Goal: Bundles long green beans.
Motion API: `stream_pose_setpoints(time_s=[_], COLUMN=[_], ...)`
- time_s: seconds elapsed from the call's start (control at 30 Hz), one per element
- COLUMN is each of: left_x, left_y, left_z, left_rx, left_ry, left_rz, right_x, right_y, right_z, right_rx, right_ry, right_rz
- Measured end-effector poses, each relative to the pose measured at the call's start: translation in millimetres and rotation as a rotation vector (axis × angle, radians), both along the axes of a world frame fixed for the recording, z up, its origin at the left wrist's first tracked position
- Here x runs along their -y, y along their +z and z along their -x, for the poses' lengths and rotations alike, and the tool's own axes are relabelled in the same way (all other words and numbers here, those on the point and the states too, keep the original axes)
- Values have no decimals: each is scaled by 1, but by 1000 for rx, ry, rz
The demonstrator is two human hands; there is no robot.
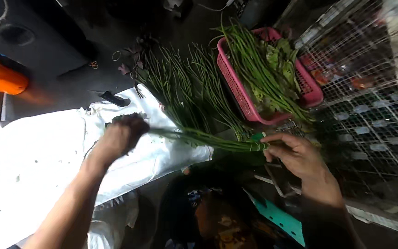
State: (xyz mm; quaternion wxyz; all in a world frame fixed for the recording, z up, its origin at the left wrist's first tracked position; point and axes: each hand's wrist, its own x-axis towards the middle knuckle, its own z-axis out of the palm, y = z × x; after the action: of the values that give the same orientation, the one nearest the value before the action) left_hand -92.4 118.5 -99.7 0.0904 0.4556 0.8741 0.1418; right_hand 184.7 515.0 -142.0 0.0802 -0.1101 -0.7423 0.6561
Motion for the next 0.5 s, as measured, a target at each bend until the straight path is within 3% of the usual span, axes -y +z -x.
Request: stream_pose_setpoints(time_s=[0.13,0.2,0.3,0.4,0.5], left_x=[-123,-191,-257,-258,-207], left_y=[31,31,1,-60,-128], left_z=[113,141,141,102,59], left_rx=[-391,-416,-302,-67,221], left_ry=[-235,-245,-269,-278,-76], left_rz=[115,210,95,-124,-269], right_x=[25,31,38,38,30], right_y=[-7,-30,-85,-129,-137], right_z=[0,17,41,36,20], right_rx=[52,107,301,481,500], right_ry=[-262,-399,-530,-492,-442], right_rz=[-240,-428,-708,-782,-785])
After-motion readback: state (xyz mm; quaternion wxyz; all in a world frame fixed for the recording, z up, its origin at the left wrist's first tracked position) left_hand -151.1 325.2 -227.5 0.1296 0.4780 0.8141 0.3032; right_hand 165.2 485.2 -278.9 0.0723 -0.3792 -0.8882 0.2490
